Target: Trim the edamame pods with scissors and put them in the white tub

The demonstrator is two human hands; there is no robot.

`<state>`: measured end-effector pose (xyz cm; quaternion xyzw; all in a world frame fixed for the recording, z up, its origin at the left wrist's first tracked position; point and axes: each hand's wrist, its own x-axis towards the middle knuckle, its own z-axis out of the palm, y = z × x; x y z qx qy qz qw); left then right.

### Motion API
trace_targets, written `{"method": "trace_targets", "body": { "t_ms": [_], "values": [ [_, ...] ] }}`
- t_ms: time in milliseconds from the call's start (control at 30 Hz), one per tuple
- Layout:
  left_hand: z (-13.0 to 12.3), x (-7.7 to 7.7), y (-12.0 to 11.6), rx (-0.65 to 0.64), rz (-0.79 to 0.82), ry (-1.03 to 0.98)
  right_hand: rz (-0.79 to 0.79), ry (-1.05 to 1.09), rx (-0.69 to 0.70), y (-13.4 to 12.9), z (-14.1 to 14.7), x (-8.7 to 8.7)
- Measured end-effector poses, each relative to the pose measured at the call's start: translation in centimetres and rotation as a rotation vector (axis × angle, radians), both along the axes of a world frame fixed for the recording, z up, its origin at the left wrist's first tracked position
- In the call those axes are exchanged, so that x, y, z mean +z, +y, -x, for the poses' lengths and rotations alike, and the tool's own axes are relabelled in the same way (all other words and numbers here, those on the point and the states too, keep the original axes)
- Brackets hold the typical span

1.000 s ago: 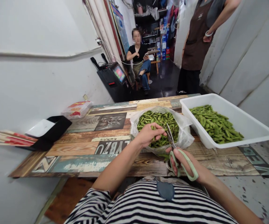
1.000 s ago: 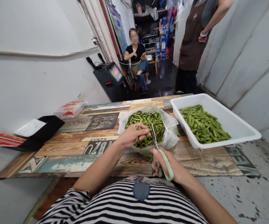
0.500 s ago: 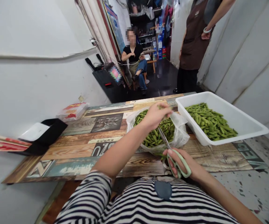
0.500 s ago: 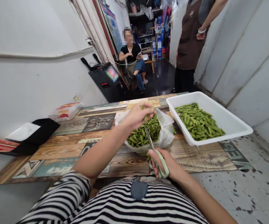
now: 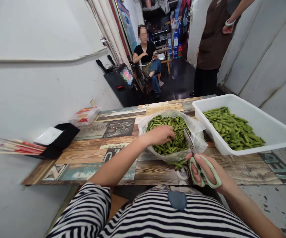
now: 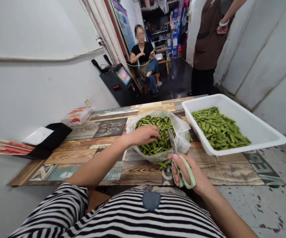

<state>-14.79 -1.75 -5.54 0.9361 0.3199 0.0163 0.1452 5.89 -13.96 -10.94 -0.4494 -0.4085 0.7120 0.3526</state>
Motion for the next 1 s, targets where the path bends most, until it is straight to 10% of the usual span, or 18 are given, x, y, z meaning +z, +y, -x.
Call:
{"method": "trace_targets", "body": {
  "t_ms": [533, 767, 1000],
  "values": [
    [1.1, -2.8, -1.4, 0.031, -0.168, 0.009, -0.044, -0.165, 0.093, -0.6, 1.2, 0.4],
    [0.9, -2.6, -2.7, 0.365, 0.141, -0.543, -0.148, -0.190, 0.175, -0.6, 0.9, 0.5],
    [0.0, -2.0, -4.3, 0.497, 0.459, -0.683, -0.202, -0.232, 0.179, -0.4, 1.1, 1.3]
  ]
}}
